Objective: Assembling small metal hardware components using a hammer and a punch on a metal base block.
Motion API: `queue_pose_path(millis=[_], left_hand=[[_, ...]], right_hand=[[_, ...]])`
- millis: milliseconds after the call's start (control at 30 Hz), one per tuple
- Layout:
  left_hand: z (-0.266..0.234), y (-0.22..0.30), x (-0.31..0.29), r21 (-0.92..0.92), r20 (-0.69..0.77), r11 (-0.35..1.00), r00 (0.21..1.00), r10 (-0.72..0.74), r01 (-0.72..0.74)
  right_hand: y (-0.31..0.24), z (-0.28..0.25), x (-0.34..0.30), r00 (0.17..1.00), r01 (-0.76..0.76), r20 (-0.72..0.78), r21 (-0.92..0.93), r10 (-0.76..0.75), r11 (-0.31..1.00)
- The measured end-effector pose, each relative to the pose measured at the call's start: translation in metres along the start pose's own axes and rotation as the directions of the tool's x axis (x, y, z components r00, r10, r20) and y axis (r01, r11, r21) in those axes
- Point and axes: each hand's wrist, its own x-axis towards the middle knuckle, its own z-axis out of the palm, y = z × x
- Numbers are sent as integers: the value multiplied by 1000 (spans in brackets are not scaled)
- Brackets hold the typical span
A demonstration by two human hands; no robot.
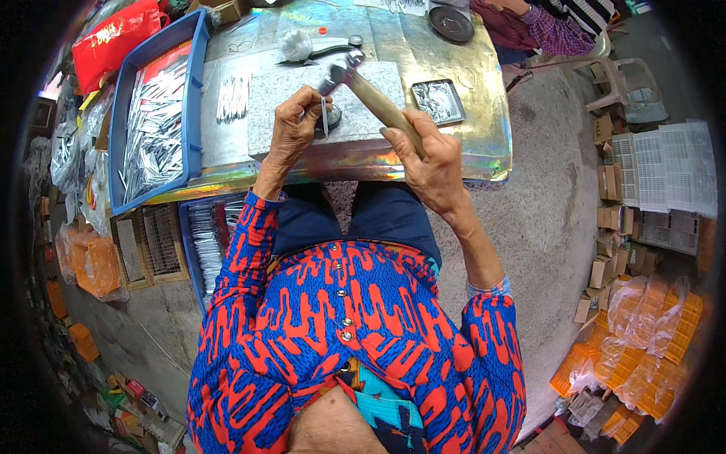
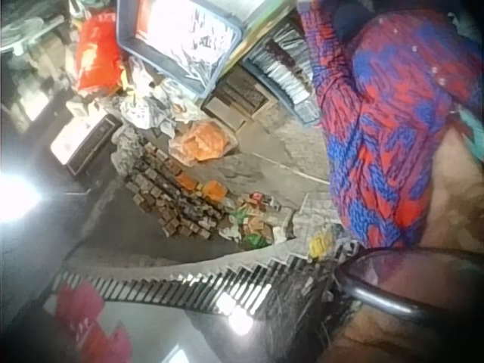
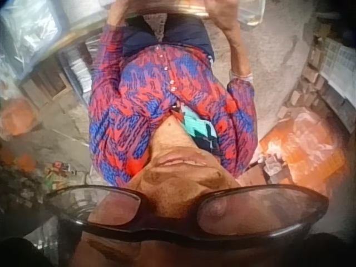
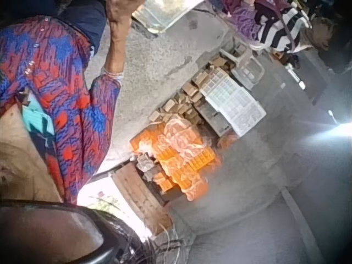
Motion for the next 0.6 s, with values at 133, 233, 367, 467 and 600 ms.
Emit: queue_pose_path(millis=[133, 233, 367, 467, 600], left_hand=[[-2, 1, -1, 12, -2, 1000, 1000, 15, -15], [1, 3, 3, 5, 1, 1000, 1000, 15, -15], [3, -3, 0, 7, -59, 999, 998, 37, -37], [0, -1, 3, 33, -56, 999, 998, 35, -34], [-2, -4, -1, 53, 21, 998, 999, -28, 27]], right_hand=[[-37, -11, 14, 918, 348, -159, -112, -362, 931], [-10, -2, 5, 873, 433, -153, -198, -464, 879], [12, 6, -2, 972, 232, 154, -517, -177, 824], [12, 6, -1, 973, 186, -47, -407, -224, 894], [39, 18, -19, 996, -79, -52, -282, 67, 956]])
